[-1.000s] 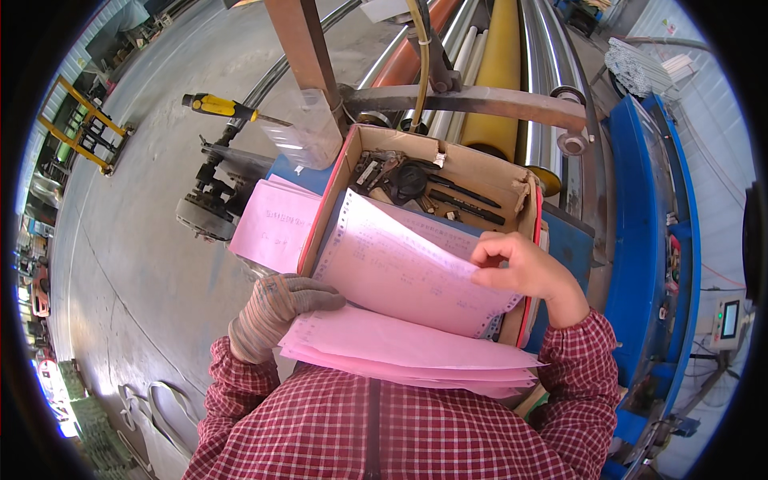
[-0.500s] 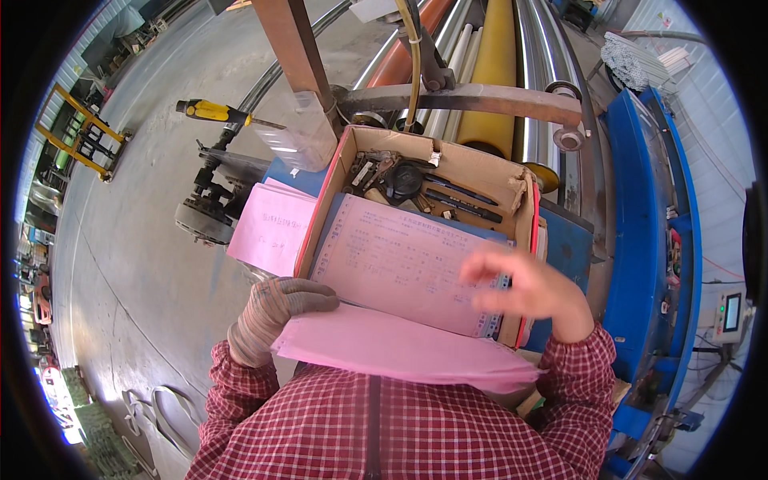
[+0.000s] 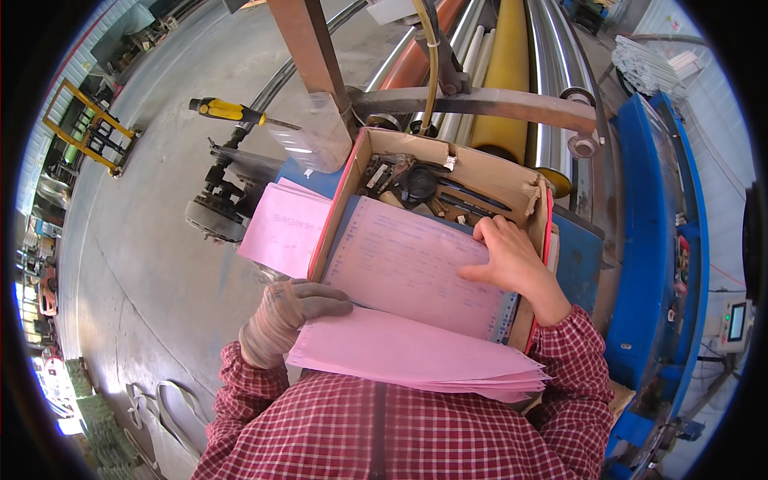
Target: Checking inventory records by weighing plastic bags and verifying lists in a logbook.
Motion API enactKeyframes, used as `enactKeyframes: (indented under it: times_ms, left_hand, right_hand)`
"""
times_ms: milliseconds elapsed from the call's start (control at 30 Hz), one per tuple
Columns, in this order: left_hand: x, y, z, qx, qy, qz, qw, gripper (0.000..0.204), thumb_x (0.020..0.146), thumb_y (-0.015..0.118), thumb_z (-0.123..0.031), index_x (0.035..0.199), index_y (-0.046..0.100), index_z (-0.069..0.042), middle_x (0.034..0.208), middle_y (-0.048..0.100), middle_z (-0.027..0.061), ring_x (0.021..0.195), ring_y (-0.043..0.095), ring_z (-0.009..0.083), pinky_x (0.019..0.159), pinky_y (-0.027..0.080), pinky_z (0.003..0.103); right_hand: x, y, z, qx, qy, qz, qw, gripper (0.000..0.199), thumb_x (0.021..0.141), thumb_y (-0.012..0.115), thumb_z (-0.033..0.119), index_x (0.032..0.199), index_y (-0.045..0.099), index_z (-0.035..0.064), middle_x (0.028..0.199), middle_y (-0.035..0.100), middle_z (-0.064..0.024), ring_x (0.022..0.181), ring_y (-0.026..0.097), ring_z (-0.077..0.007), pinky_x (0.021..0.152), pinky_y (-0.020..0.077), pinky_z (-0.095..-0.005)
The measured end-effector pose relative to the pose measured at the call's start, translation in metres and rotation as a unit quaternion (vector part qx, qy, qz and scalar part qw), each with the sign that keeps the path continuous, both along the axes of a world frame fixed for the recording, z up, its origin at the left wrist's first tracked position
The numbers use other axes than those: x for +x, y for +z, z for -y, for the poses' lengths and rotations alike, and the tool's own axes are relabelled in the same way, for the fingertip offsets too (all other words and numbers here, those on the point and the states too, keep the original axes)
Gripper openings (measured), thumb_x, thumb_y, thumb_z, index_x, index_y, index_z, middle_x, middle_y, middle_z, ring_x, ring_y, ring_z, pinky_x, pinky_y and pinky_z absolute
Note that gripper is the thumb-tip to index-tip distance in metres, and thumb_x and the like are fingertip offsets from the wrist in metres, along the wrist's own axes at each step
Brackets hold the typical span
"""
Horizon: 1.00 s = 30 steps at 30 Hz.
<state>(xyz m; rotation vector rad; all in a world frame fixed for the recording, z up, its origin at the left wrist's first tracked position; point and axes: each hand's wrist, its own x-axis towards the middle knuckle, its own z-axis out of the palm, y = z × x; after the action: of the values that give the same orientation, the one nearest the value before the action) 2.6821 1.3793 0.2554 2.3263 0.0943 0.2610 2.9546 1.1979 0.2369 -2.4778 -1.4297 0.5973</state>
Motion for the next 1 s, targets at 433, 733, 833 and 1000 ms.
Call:
enactKeyframes:
  times_ms: [433,733,833,1000]
  left_hand:
    - [-0.0013,-0.0045,-0.0024,0.001,-0.008,0.005,1.0,0.024,0.069,0.069,-0.018,0.092,0.066,-0.012,0.092,0.064,0.0064,0.08,0.062,0.0244,0.069,0.049,0.033]
    - [-0.002,-0.0043,-0.001,0.003,-0.005,0.009,1.0,0.023,0.07,0.068,-0.016,0.093,0.066,-0.012,0.092,0.064,0.0062,0.081,0.062,0.0242,0.069,0.05,0.033]
    - [-0.0013,-0.0044,-0.001,0.01,-0.006,0.009,1.0,0.023,0.07,0.067,-0.016,0.093,0.066,-0.012,0.091,0.064,0.0062,0.08,0.062,0.0243,0.069,0.05,0.033]
    - [-0.0007,-0.0034,-0.0002,0.003,-0.001,0.007,1.0,0.023,0.069,0.068,-0.017,0.092,0.066,-0.012,0.091,0.064,0.0064,0.08,0.063,0.0243,0.069,0.05,0.033]
  right_hand:
    - [-0.0031,-0.0026,0.0036,0.075,0.018,-0.04,0.996,0.044,0.061,0.074,0.025,0.09,0.05,0.0038,0.087,0.052,-0.012,0.084,0.052,-0.0276,0.075,0.0403,-0.0341]
    - [-0.0028,-0.0068,0.0054,0.133,0.035,-0.015,0.99,0.042,0.06,0.073,0.02,0.09,0.049,0.0035,0.085,0.051,-0.0112,0.08,0.052,-0.0264,0.071,0.0429,-0.0342]
    - [-0.0015,-0.0094,0.0052,0.149,0.032,-0.035,0.988,0.042,0.06,0.073,0.017,0.091,0.049,0.0035,0.084,0.05,-0.0107,0.08,0.052,-0.0259,0.07,0.043,-0.0337]
    - [-0.0031,-0.008,0.0044,0.17,0.023,-0.043,0.984,0.042,0.06,0.072,0.014,0.094,0.049,0.0036,0.081,0.05,-0.01,0.079,0.052,-0.0251,0.068,0.0427,-0.0331]
